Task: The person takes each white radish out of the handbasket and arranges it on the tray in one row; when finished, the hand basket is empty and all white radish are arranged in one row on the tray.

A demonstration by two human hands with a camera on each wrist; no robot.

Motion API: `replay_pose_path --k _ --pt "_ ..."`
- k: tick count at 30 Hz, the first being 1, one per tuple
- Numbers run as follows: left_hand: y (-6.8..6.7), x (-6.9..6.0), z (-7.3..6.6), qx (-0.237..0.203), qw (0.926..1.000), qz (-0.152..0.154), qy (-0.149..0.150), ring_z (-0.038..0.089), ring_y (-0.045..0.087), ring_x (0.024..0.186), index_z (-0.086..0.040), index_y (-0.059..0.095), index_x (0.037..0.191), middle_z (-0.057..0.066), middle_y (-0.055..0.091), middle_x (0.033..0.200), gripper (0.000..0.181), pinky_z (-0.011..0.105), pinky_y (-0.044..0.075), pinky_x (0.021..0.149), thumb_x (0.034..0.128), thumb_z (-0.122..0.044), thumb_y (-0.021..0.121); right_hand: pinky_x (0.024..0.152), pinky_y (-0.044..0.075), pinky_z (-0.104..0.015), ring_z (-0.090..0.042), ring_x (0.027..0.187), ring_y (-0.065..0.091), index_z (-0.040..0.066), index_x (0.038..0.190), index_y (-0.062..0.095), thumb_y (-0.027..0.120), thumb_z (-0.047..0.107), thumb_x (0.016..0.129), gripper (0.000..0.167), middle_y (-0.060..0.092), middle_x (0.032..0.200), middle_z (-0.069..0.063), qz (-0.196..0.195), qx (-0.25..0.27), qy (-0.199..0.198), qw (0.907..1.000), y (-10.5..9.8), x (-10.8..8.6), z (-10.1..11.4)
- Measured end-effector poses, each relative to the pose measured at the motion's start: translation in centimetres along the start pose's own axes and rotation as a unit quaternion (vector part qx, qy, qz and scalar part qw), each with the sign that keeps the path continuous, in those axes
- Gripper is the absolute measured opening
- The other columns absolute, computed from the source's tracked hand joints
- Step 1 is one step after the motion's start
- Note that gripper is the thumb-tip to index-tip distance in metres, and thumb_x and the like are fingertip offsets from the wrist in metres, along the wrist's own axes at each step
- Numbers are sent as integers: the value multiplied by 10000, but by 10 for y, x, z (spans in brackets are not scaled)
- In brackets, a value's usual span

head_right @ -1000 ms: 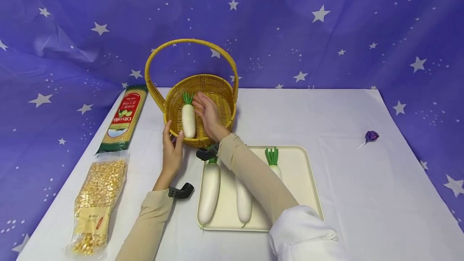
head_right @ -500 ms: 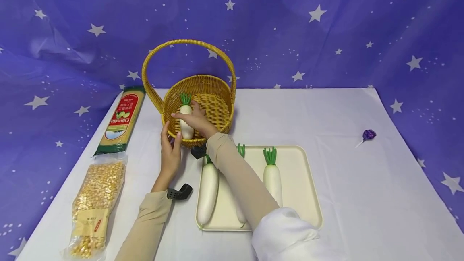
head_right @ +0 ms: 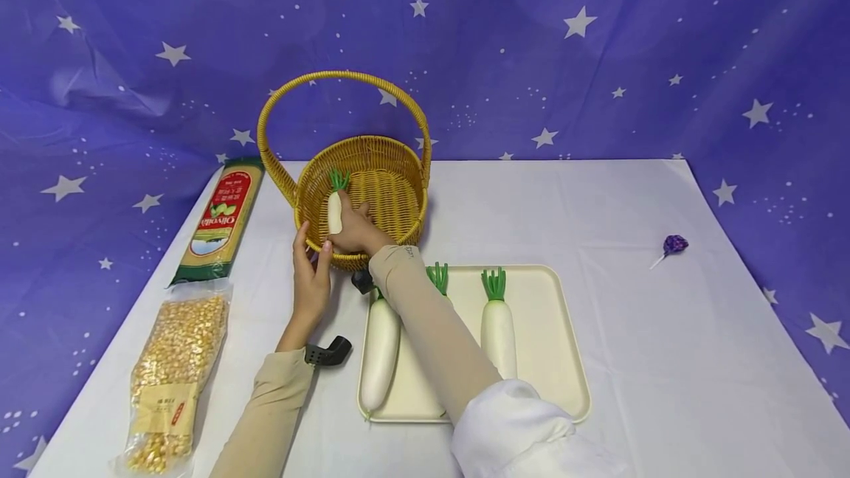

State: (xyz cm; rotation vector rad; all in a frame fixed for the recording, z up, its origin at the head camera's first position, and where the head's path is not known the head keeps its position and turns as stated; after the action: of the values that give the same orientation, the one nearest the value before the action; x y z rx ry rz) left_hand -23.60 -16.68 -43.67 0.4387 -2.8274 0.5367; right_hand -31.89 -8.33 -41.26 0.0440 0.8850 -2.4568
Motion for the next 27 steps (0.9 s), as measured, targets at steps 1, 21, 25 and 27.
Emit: replay_pose_path --k 1,21,25,27 --pt "0 0 0 4 10000 4 -6 352 320 1296 -281 173 1433 202 226 1420 559 483 319 1038 941 -385 417 867 430 -370 -318 1052 451 206 1469 31 639 204 804 901 241 1319 -251 9 0 -5 10000 0 0 0" --pt "-1 0 -2 49 10000 40 -57 318 341 1269 -208 182 1437 157 215 1443 580 490 330 1022 939 -389 417 788 428 -286 -263 1094 476 147 1387 372 558 138 833 585 441 1336 -158 202 263 -279 9991 1 3 3" --pt "-1 0 -1 70 9999 44 -83 293 361 1242 -235 181 1436 147 219 1443 575 480 340 1013 937 -393 419 762 454 -277 -257 1081 502 139 1400 338 539 110 848 589 420 1361 -148 340 841 -298 9954 3 1 5" --pt "-1 0 -1 57 9999 58 -78 288 363 1236 -243 181 1436 143 219 1444 573 477 342 1010 937 -390 421 766 462 -282 -261 1089 497 137 1410 310 529 96 850 602 403 1369 -158 387 984 -318 9939 3 0 6"
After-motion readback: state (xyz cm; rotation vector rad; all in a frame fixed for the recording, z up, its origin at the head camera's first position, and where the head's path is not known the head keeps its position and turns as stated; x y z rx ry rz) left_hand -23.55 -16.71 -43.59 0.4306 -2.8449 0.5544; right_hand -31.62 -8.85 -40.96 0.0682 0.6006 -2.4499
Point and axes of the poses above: each hand's wrist, its own x-axis towards the middle knuckle, its own y-axis out of the palm, z = x × y, the point moved 8 cm from there along x, towards the middle knuckle
